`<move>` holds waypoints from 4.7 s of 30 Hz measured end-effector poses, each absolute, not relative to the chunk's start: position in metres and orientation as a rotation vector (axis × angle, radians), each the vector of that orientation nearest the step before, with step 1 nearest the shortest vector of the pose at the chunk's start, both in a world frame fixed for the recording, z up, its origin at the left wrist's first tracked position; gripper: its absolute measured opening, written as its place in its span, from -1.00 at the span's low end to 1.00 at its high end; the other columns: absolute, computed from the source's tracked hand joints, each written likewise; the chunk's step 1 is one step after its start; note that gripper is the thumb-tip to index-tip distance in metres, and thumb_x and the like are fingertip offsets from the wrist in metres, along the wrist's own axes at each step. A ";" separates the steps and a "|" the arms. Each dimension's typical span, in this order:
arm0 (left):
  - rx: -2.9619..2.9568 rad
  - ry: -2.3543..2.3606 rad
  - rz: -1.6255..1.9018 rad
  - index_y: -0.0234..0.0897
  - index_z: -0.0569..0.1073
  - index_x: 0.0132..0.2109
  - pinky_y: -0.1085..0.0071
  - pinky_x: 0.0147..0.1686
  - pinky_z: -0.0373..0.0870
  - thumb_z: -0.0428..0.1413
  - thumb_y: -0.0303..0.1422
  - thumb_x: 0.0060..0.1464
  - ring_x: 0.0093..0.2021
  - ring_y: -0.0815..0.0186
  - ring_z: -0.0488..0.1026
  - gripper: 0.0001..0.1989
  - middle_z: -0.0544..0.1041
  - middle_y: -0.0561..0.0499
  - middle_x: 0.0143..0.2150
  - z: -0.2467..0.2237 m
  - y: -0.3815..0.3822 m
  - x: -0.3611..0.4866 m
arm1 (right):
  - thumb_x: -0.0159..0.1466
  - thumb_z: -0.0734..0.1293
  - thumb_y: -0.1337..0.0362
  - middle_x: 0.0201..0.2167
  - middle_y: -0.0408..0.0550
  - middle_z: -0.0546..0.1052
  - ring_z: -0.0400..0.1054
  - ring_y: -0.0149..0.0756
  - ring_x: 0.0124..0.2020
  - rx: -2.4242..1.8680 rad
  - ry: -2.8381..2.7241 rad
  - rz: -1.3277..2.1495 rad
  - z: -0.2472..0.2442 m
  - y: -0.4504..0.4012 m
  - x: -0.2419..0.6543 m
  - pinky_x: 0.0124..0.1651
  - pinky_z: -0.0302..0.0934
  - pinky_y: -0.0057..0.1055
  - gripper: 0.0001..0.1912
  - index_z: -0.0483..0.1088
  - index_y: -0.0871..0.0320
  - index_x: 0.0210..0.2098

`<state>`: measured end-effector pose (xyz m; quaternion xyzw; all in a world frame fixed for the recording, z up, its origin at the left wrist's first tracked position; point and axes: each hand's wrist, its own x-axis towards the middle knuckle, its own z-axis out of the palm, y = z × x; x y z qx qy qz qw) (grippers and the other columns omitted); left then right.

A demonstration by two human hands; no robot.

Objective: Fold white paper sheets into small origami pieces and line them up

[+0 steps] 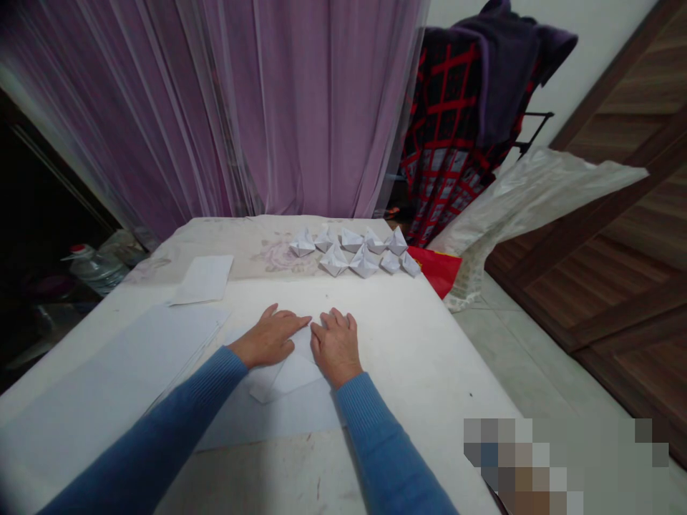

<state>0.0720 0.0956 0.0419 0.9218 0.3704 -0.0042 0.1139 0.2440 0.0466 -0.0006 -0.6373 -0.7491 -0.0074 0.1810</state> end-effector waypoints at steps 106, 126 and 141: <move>2.586 1.383 0.239 -0.05 0.46 0.09 -0.09 0.29 -0.16 -0.16 -0.15 0.32 0.25 0.14 0.27 -0.62 0.49 0.02 0.15 0.023 -0.017 0.037 | 0.40 0.06 0.19 0.25 -0.01 0.30 -0.03 -0.01 0.32 -1.733 -2.237 0.001 -0.003 0.041 0.242 0.25 -0.15 0.09 -0.56 0.27 0.11 0.20; 2.132 1.966 -0.106 -0.34 0.48 -0.10 0.13 -0.05 0.33 0.20 -0.19 -0.03 0.01 -0.01 0.48 -0.62 0.57 -0.25 -0.07 0.054 0.019 0.092 | 0.35 0.16 0.23 0.17 0.04 0.38 0.08 0.01 0.24 -1.900 -1.993 -0.033 -0.006 0.024 0.232 0.17 -0.05 -0.04 -0.67 0.46 0.06 -0.01; 2.188 1.808 0.212 -0.16 0.50 -0.13 0.47 -0.16 0.32 0.06 -0.37 0.12 -0.12 0.31 0.50 -0.81 0.58 0.05 -0.16 0.043 0.015 0.083 | 0.33 0.20 0.25 0.08 0.08 0.46 0.25 -0.08 0.12 -1.632 -1.751 -0.002 -0.020 0.024 0.234 0.15 0.08 -0.15 -0.66 0.44 0.19 0.03</move>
